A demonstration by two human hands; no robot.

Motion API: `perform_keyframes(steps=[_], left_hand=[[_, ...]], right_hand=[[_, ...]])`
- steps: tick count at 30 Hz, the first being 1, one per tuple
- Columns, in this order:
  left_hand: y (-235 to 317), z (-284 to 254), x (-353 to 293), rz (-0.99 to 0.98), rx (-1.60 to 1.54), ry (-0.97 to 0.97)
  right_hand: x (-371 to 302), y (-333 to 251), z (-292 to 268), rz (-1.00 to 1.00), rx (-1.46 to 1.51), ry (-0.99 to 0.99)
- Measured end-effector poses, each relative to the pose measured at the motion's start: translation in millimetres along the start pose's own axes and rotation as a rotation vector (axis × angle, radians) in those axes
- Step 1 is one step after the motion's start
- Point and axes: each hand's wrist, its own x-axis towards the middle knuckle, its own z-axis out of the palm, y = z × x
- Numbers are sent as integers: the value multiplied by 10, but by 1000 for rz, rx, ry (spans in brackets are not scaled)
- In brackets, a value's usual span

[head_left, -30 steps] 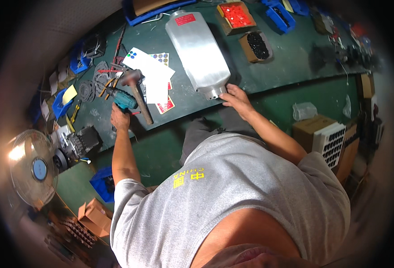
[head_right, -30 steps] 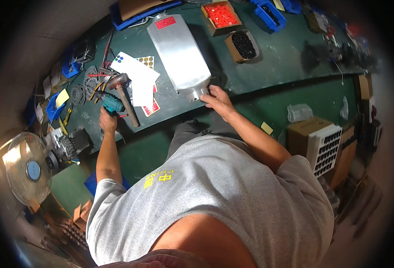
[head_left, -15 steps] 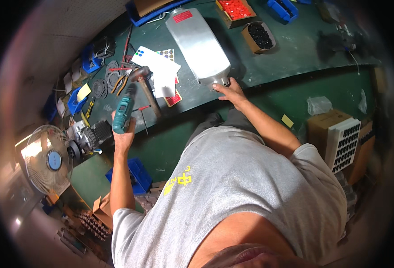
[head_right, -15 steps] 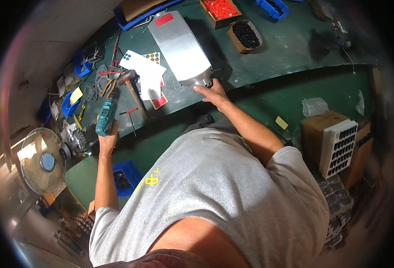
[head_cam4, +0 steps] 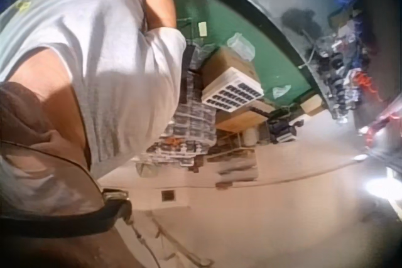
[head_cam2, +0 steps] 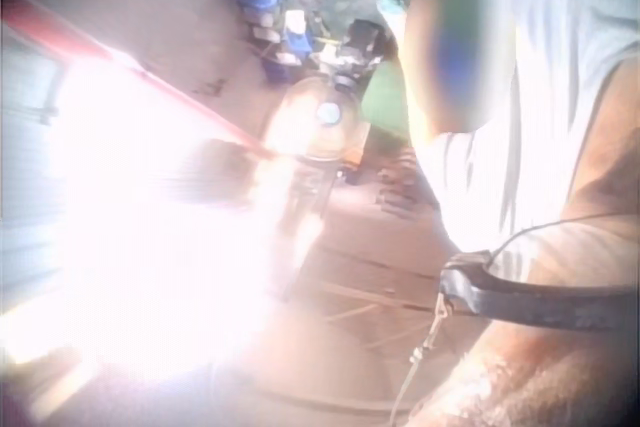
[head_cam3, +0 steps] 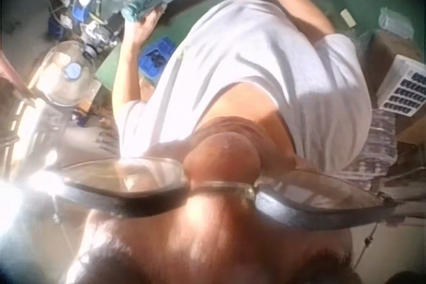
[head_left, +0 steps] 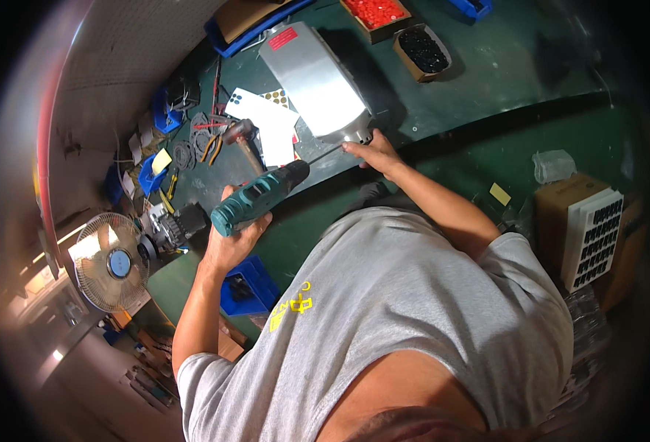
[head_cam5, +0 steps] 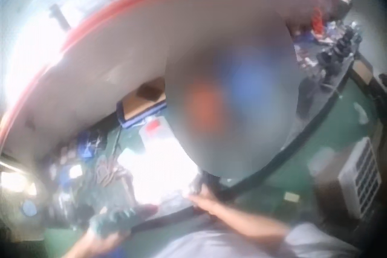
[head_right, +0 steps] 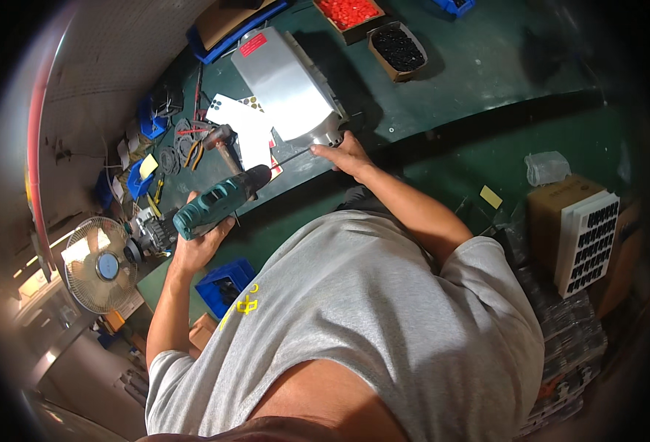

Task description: The person assembles a silver metal housing onto a motor unit on a workbench. They use a cordless drill to fasten screws, apply red and yellow stickers to the housing, and then place the completed unit among other similar units.

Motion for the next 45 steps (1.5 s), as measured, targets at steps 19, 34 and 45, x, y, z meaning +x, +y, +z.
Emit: perform_keyframes(steps=[19, 34, 45], left_hand=[[1173, 402, 1147, 154, 665, -208], [1635, 351, 1713, 267, 890, -393], [1714, 339, 1838, 326, 846, -438]], right_hand=[[47, 65, -73, -138, -25, 11], [163, 246, -3, -252, -34, 62], [179, 273, -6, -270, -35, 59]])
